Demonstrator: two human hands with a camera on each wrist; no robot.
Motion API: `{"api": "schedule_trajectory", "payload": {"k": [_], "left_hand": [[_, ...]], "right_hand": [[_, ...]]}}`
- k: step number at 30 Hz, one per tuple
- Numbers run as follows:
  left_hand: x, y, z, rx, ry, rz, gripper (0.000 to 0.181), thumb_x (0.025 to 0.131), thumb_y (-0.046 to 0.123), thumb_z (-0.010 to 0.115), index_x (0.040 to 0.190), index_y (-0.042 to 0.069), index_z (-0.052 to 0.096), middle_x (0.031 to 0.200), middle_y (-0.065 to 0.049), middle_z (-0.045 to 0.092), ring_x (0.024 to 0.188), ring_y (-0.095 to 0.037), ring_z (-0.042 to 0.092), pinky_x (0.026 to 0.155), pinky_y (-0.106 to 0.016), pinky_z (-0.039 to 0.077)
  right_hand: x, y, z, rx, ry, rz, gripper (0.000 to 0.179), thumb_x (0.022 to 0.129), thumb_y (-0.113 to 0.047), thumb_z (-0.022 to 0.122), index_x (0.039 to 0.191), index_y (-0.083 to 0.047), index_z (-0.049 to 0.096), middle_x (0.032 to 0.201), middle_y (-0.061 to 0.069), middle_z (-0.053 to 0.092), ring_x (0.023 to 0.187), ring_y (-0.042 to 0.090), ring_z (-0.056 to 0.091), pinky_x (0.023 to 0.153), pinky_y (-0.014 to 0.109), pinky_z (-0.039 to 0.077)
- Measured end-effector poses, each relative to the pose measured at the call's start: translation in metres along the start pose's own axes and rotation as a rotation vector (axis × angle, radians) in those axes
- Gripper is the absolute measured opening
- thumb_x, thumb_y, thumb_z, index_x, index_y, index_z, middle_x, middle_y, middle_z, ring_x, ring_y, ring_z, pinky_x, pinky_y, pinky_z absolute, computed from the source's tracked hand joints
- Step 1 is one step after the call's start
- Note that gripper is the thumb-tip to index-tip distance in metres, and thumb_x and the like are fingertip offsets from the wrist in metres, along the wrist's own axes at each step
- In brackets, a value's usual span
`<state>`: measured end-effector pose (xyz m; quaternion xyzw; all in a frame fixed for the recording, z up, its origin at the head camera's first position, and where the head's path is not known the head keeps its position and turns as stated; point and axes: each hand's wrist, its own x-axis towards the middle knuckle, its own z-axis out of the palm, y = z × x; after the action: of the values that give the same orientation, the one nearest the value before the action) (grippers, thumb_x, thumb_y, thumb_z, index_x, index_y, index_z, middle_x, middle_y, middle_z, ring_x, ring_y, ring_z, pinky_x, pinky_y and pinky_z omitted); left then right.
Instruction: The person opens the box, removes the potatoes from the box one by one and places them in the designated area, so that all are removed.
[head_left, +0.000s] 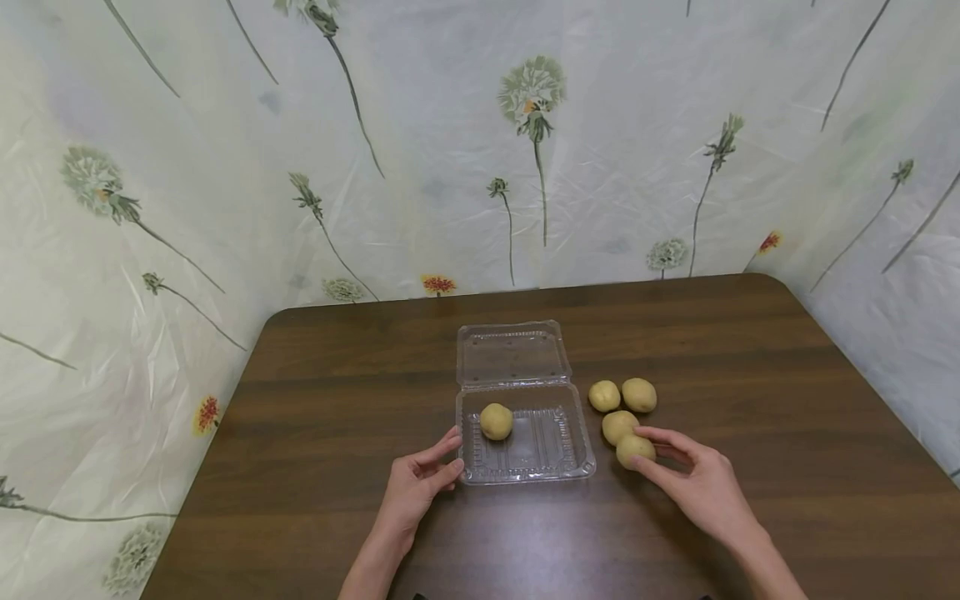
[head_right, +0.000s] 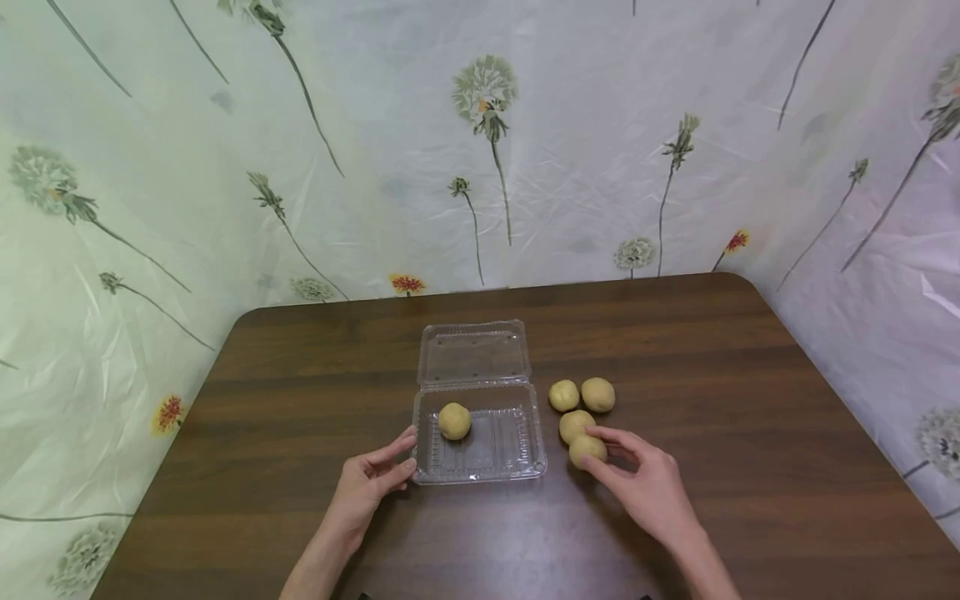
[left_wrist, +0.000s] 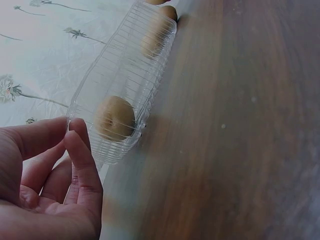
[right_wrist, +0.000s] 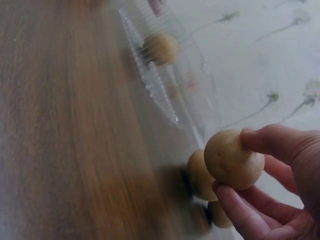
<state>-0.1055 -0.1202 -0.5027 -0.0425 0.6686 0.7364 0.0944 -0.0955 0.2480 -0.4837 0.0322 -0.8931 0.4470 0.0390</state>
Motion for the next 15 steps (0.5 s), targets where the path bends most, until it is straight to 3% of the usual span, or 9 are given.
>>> {"api": "schedule_trajectory", "payload": {"k": [9, 15], "left_hand": [[0.000, 0.000, 0.000, -0.004, -0.001, 0.004, 0.040, 0.088, 0.004, 0.072, 0.125, -0.005, 0.063, 0.137, -0.006, 0.057, 0.073, -0.008, 0.059, 0.069, -0.022, 0.051], [0.001, -0.001, 0.000, -0.008, -0.003, 0.002, 0.040, 0.088, 0.005, 0.073, 0.125, -0.004, 0.063, 0.137, -0.005, 0.057, 0.073, -0.009, 0.059, 0.068, -0.022, 0.051]], "right_hand": [[-0.001, 0.005, 0.000, -0.021, 0.005, -0.001, 0.039, 0.086, -0.039, 0.074, 0.122, -0.025, 0.067, 0.121, 0.002, 0.067, 0.106, 0.020, 0.064, 0.074, 0.024, 0.051], [0.000, 0.011, -0.002, -0.049, 0.004, 0.008, 0.041, 0.087, -0.042, 0.073, 0.123, -0.025, 0.067, 0.123, 0.001, 0.066, 0.104, 0.010, 0.063, 0.074, 0.026, 0.052]]}}
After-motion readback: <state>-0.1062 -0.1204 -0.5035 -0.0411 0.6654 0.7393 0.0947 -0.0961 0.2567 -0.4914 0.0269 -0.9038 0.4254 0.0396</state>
